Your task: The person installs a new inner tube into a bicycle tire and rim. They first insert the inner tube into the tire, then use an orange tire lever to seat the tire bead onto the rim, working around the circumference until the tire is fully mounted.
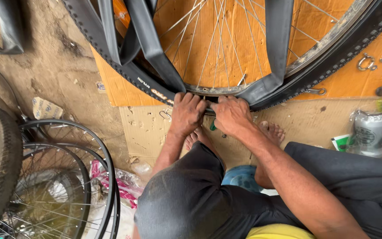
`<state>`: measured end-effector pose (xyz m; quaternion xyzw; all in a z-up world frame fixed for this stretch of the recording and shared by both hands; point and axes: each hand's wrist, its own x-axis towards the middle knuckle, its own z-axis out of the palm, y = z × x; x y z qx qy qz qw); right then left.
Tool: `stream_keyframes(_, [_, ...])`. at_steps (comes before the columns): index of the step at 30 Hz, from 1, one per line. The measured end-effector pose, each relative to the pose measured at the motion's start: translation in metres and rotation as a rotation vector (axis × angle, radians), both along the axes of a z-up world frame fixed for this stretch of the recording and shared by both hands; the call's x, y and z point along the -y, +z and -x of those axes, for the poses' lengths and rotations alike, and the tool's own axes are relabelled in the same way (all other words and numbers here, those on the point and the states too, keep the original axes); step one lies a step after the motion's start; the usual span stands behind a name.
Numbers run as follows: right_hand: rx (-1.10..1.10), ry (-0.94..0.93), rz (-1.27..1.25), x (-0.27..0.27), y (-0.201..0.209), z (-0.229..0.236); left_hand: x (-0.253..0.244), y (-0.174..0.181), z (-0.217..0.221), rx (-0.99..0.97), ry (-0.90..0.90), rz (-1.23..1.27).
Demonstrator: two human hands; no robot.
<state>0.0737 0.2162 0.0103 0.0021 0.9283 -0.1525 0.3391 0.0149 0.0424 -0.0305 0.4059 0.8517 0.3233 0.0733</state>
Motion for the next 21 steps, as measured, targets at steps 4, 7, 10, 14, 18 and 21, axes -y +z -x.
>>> stream_keyframes(4, [-0.038, 0.011, 0.001, -0.001, 0.002, 0.009, 0.004, 0.004, 0.008, -0.052, 0.001, -0.031])
stream_keyframes(7, [-0.006, -0.004, -0.006, -0.001, 0.005, 0.003, 0.000, 0.004, -0.004, -0.070, 0.039, -0.002])
stream_keyframes(10, [-0.037, -0.016, 0.011, 0.000, 0.002, 0.004, -0.002, 0.000, -0.007, -0.096, 0.059, 0.028])
stream_keyframes(14, [-0.026, -0.006, -0.019, 0.005, 0.002, 0.002, 0.003, 0.008, -0.002, -0.043, 0.048, 0.037])
stream_keyframes(18, [0.040, -0.022, -0.025, -0.001, 0.001, 0.003, 0.001, 0.016, 0.011, -0.004, -0.012, -0.023])
stream_keyframes(21, [0.010, -0.062, 0.009, 0.000, 0.001, 0.006, 0.003, 0.021, 0.015, -0.088, -0.014, 0.124])
